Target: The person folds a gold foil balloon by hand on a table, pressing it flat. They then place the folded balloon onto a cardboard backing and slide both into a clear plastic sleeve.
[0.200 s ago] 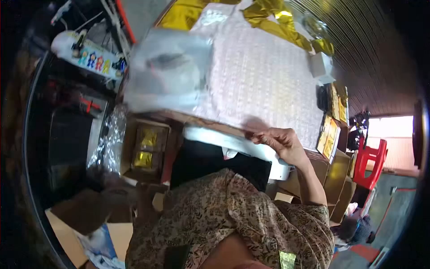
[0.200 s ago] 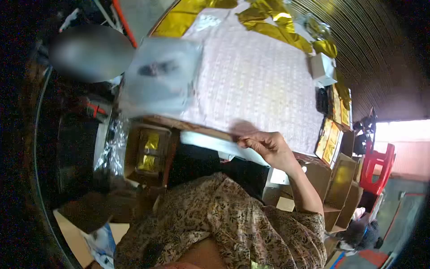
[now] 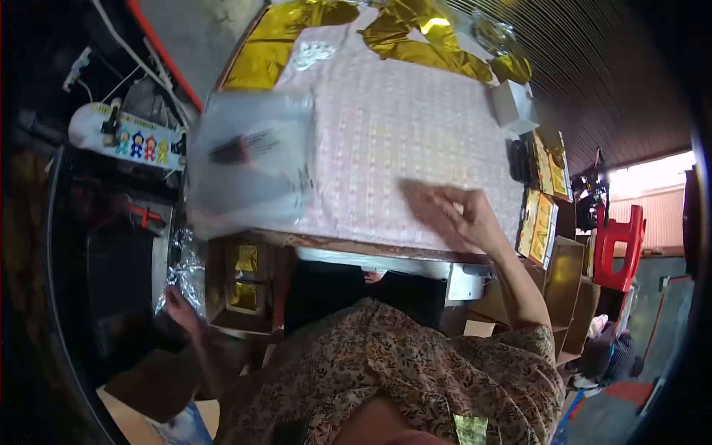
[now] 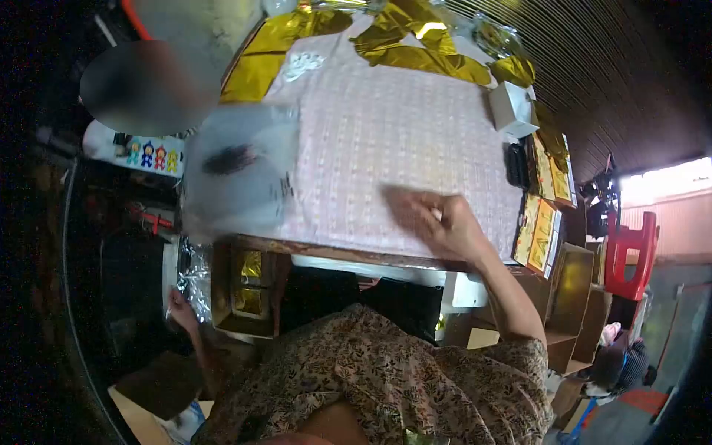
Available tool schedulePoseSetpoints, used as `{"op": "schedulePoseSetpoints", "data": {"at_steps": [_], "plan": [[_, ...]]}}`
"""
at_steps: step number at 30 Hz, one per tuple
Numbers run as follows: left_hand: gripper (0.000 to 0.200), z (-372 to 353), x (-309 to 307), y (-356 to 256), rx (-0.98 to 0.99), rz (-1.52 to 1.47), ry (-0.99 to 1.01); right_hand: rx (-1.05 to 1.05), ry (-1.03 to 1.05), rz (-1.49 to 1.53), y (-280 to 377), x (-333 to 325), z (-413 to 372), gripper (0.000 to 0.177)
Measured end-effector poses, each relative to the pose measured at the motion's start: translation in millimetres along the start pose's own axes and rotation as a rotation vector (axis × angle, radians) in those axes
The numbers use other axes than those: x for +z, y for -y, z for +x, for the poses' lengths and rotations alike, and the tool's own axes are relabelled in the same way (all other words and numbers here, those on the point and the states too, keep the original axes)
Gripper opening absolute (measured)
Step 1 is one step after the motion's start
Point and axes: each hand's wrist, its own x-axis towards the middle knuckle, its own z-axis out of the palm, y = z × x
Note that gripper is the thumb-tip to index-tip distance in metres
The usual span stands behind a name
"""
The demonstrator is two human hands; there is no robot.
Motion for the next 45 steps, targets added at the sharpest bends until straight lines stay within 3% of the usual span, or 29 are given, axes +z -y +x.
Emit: {"op": "schedulePoseSetpoints", "data": {"at_steps": [1,4,5,6,7,9,11,15,20,28,31,33,37,39,40,41,43,44,45], "plan": [[0.034,34.3,4.5,-109.5,0.100,-0.085,0.027,-0.109,-0.111,-0.114,-20.0,-1.3,14.6,0.024],[0.022,87.9,37.0,-345.2,0.458,-0.168,0.252,-0.168,-0.242,-0.227,-56.9,-12.9,70.9,0.045],[0.021,96.5,60.9,-399.2,0.676,-0.188,0.329,-0.243,-0.246,-0.234,-73.7,-16.2,95.9,0.050],[0.019,98.7,81.9,-453.4,0.764,-0.176,0.479,-0.318,-0.252,-0.239,-90.6,-18.9,121.5,0.055],[0.015,103.9,115.3,-486.9,0.910,-0.199,0.560,-0.318,-0.258,-0.234,-100.3,-21.6,145.9,0.055],[0.017,114.2,190.9,-543.6,1.201,-0.259,0.723,-0.312,-0.324,-0.515,-113.4,-21.7,190.9,0.055],[0.018,114.0,265.1,-589.6,1.243,-0.281,0.862,-0.323,-0.379,-0.580,-131.9,-23.2,231.7,0.054],[0.019,122.9,407.9,-640.7,1.262,-0.235,0.968,-0.291,-0.480,-0.615,-153.9,-33.3,286.0,0.050],[0.031,134.4,493.1,-651.3,1.063,-0.303,1.117,-0.232,-0.486,-0.534,-173.2,-38.9,311.3,0.044],[0.027,137.7,510.4,-655.3,1.041,-0.214,1.133,-0.216,-0.521,-0.505,-176.1,-37.7,313.5,0.037],[0.032,141.2,519.5,-667.2,1.018,-0.132,1.114,-0.321,-0.562,-0.482,-161.3,-50.0,316.3,0.035],[0.035,142.0,521.3,-678.0,1.027,-0.083,1.114,-0.018,-0.382,-0.313,-132.7,-61.5,317.7,0.036],[0.033,126.9,508.4,-713.1,1.131,-0.056,1.127,-0.019,-0.541,-0.340,-120.1,-56.6,341.8,0.035],[0.032,119.6,511.0,-715.9,1.176,-0.130,1.009,0.040,-0.687,-0.393,-125.6,-50.8,355.3,0.029],[0.026,105.1,499.4,-707.4,1.425,-0.193,0.482,-0.015,-0.753,-0.316,-129.1,-52.4,357.9,0.021],[0.026,96.1,491.0,-708.4,1.429,-0.193,0.477,-0.018,-0.758,-0.316,-133.0,-56.1,361.1,0.021],[0.019,81.3,476.8,-713.5,1.448,-0.398,0.217,0.019,-0.868,0.080,-153.3,-67.4,371.6,0.019],[0.019,76.5,471.2,-712.2,1.512,-0.359,0.306,0.109,-0.837,0.281,-166.8,-75.0,375.7,0.019],[0.019,73.0,476.1,-711.1,1.510,-0.359,0.306,0.109,-0.835,0.279,-171.1,-85.4,371.0,0.019]]}}
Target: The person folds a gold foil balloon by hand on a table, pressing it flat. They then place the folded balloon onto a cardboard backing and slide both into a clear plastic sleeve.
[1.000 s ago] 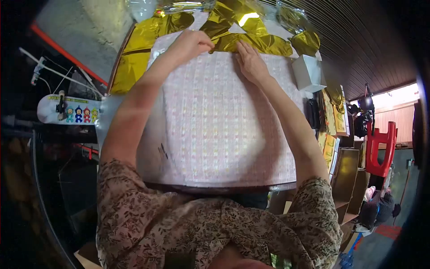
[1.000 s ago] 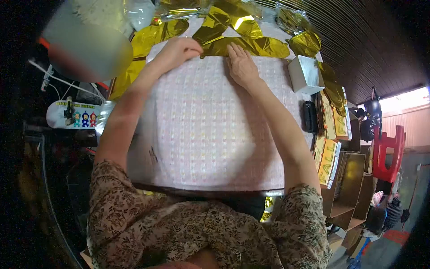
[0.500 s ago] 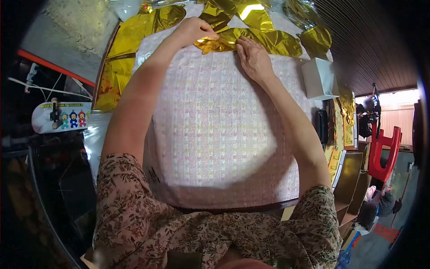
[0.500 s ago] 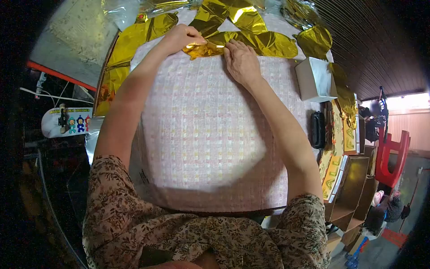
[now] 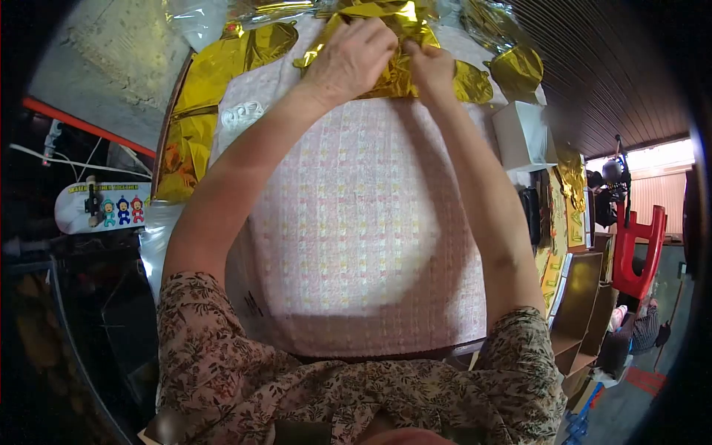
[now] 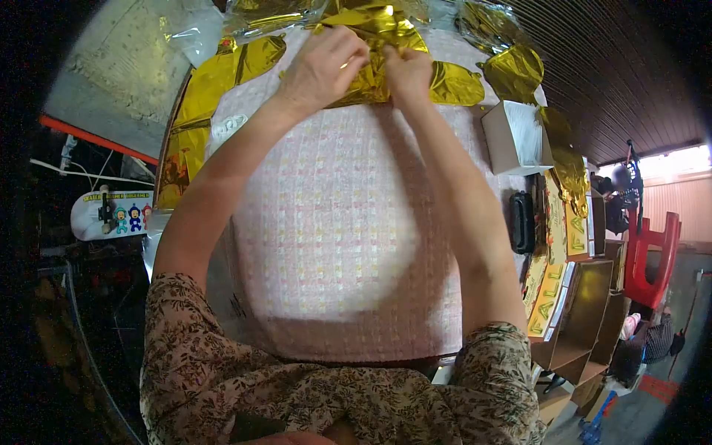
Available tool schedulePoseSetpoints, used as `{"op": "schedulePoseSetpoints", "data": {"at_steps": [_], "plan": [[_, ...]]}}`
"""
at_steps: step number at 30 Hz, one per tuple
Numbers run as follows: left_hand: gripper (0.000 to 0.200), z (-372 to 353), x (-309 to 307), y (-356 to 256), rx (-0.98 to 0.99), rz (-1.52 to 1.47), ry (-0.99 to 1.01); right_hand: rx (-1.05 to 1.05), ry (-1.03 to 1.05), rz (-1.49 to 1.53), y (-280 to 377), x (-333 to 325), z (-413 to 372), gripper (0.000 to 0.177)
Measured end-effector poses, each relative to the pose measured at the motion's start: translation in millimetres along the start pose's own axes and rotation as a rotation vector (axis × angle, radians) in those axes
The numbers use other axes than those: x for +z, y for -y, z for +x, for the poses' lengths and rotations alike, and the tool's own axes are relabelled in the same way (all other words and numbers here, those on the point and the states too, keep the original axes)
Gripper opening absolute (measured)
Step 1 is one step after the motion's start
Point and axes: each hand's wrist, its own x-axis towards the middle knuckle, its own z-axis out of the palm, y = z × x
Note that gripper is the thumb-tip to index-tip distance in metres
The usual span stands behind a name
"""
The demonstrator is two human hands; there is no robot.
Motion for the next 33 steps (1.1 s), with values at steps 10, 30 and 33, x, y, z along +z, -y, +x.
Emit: {"op": "schedulePoseSetpoints", "data": {"at_steps": [10,30,33], "plan": [[0.117,17.9,70.5,-3.4,-0.494,-0.068,0.595,0.020,-0.190,0.165,46.9,-127.1,68.4,0.017],[0.128,22.6,90.5,42.8,-0.507,-0.286,0.489,-0.828,-0.326,0.473,229.5,-234.4,-76.7,0.018],[0.080,-32.0,173.9,121.4,-0.594,-0.910,0.458,-0.918,0.117,0.533,191.7,-205.4,-121.8,0.022]]}}
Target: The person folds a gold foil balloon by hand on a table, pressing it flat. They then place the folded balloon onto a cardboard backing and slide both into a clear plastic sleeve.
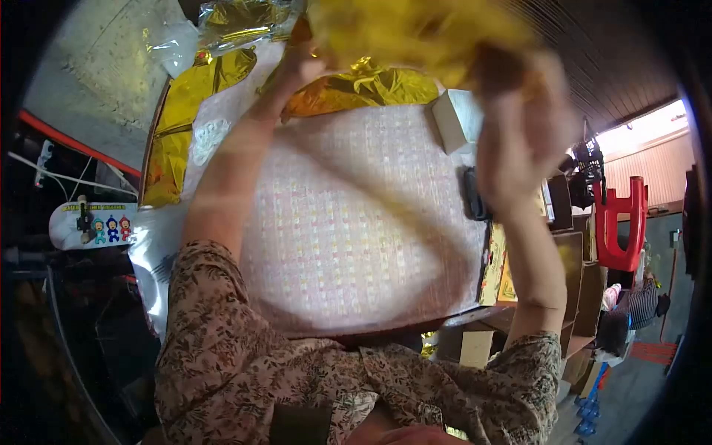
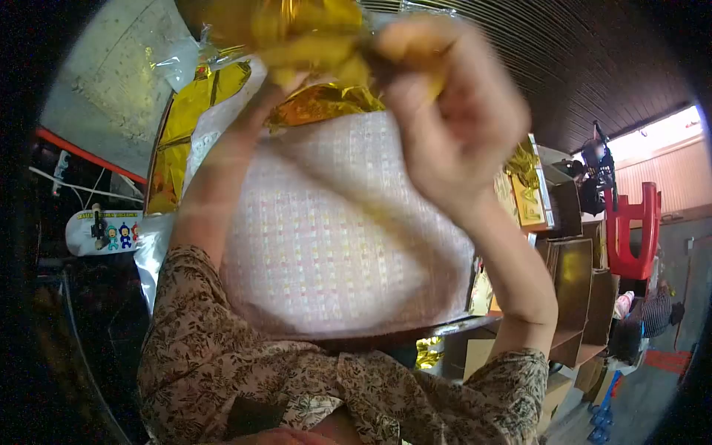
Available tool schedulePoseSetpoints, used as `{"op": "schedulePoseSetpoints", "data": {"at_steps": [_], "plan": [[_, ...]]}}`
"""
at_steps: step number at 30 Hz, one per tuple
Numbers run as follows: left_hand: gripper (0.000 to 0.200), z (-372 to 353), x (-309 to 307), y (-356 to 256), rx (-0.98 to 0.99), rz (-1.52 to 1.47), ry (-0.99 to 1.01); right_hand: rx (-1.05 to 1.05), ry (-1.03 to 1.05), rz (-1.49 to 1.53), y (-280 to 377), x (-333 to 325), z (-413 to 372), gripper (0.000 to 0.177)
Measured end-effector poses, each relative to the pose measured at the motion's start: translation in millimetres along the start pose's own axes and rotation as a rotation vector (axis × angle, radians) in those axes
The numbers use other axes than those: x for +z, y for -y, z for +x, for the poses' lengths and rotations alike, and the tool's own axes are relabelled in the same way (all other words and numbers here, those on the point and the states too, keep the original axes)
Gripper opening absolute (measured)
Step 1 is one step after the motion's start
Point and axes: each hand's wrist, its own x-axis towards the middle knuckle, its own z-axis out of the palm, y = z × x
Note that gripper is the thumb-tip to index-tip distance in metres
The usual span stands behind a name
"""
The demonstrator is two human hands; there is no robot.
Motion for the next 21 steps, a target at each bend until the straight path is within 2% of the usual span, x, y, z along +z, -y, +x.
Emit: {"op": "schedulePoseSetpoints", "data": {"at_steps": [1,2,3,5,6,8,9,11,12,13,15,17,19,21], "plan": [[0.068,18.4,-7.6,64.8,-0.002,-0.687,0.204,-0.019,0.134,-0.160,1.2,0.0,-22.6,0.021],[0.068,-66.1,-18.9,-16.9,-0.017,-0.692,0.201,0.109,0.198,-0.044,-1.3,1.8,-52.7,0.020],[0.064,-116.1,4.7,-141.8,-0.304,-0.715,-0.145,0.236,0.264,0.076,-2.2,4.1,-80.0,0.020],[0.080,-151.1,-9.4,-155.9,-0.632,-0.728,-0.095,0.319,0.438,-0.036,9.9,-0.5,-112.4,0.022],[0.080,-168.5,-14.3,-151.4,-0.644,-0.728,-0.100,0.327,0.436,-0.027,13.3,-1.8,-131.4,0.022],[0.097,-193.7,-21.5,-143.3,-0.721,-0.711,-0.060,0.391,0.563,-0.109,16.9,-5.2,-165.8,0.025],[0.097,-208.2,-10.3,-167.9,-0.722,-0.713,-0.066,0.391,0.567,-0.105,21.7,-6.3,-179.0,0.025],[0.108,-240.7,18.7,-237.8,-0.643,-0.262,-0.262,0.441,0.564,-0.123,34.4,-6.2,-198.2,0.021],[0.110,-233.3,12.3,-187.1,-0.579,-0.052,-0.330,0.439,0.572,-0.169,43.7,-6.4,-201.7,0.017],[0.088,-234.1,8.2,-193.3,-0.695,0.184,-0.280,0.432,0.578,-0.165,50.3,-7.5,-205.2,0.017],[0.061,-258.3,21.7,-216.0,-0.549,0.262,-0.348,0.362,0.625,-0.365,66.2,-10.4,-214.4,0.018],[0.057,-263.0,19.1,-176.4,-0.519,0.258,-0.428,0.342,0.647,-0.454,86.9,-12.6,-219.7,0.022],[0.054,-273.2,19.4,-167.4,-0.484,0.255,-0.512,0.316,0.667,-0.546,109.0,-10.1,-217.5,0.027],[0.044,-282.1,22.0,-161.2,-0.453,0.290,-0.652,0.653,0.783,-0.489,129.9,-9.2,-212.0,0.035]]}}
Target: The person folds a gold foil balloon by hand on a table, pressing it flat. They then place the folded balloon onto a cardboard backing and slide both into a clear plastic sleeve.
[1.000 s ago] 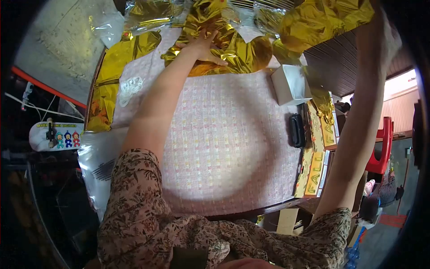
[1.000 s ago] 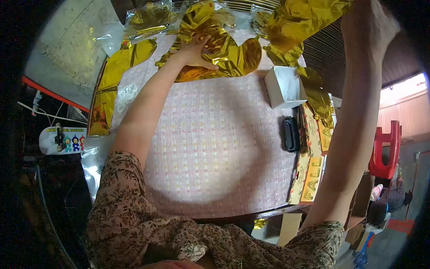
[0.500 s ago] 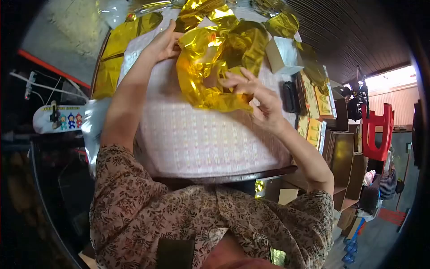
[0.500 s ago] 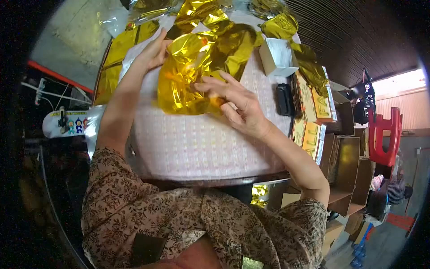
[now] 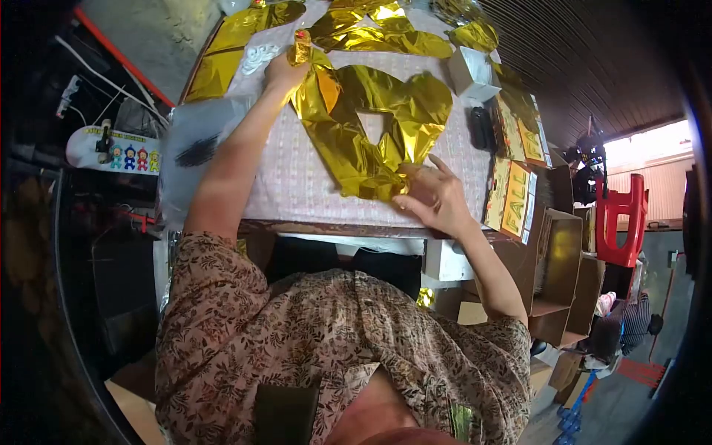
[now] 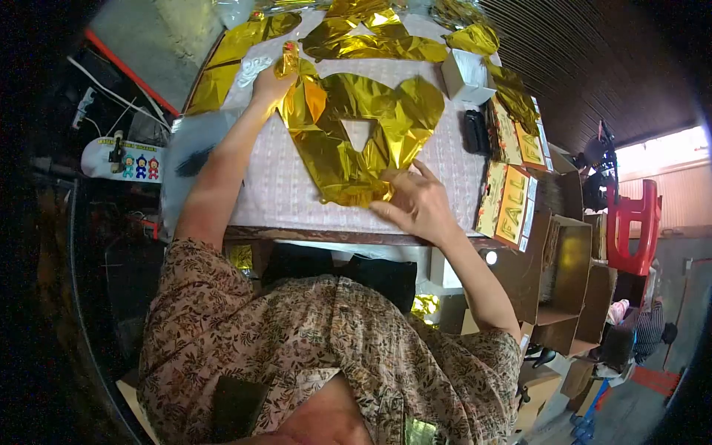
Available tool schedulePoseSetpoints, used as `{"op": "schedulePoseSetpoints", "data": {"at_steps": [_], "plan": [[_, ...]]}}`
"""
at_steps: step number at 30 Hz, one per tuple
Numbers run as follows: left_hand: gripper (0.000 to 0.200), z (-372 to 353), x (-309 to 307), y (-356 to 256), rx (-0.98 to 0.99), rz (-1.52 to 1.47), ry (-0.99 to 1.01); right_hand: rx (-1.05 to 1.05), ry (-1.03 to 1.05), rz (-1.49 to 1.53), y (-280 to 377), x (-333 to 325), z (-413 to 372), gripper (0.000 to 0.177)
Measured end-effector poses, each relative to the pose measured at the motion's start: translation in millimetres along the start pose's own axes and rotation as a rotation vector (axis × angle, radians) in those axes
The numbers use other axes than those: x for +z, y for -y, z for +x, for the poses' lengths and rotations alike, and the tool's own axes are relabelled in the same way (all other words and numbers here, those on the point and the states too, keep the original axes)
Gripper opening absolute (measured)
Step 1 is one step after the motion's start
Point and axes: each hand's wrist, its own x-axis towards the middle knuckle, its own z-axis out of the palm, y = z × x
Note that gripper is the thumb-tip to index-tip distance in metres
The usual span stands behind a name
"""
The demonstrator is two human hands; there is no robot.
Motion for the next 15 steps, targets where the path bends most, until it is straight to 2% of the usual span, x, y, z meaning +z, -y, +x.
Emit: {"op": "schedulePoseSetpoints", "data": {"at_steps": [2,4,5,7,8,9,10,12,13,15], "plan": [[0.045,2.9,5.4,18.0,0.006,0.004,-0.003,0.049,-0.095,0.107,1.7,-1.7,4.0,0.053],[0.048,-7.0,-3.7,15.8,-0.001,-0.036,0.126,0.026,-0.143,-0.046,-14.3,10.8,16.5,0.062],[0.051,-13.0,-7.2,7.4,-0.025,0.100,0.125,0.017,-0.138,-0.042,-23.6,23.8,17.9,0.062],[0.052,-14.1,-10.8,6.6,-0.006,0.132,0.093,0.116,-0.048,-0.475,-36.8,48.7,26.1,0.065],[0.054,-11.4,-15.3,8.1,0.020,0.159,0.072,0.094,-0.046,-0.471,-39.2,57.2,27.9,0.065],[0.056,-17.6,-28.3,1.1,0.137,0.172,-0.006,0.145,-0.024,-0.509,-35.9,64.1,24.9,0.066],[0.056,-14.5,-47.1,0.3,0.130,0.177,-0.022,0.197,-0.004,-0.548,-31.8,69.0,23.0,0.067],[0.045,-10.1,-85.2,4.3,0.205,0.124,-0.019,0.184,-0.027,-0.536,-25.7,74.8,22.0,0.067],[0.038,-0.3,-111.9,20.2,0.329,0.086,0.039,0.216,-0.018,-0.564,-22.5,76.6,22.2,0.067],[0.031,-3.7,-170.8,20.7,0.315,0.265,0.076,0.267,0.004,-0.605,-14.2,81.0,28.7,0.068]]}}
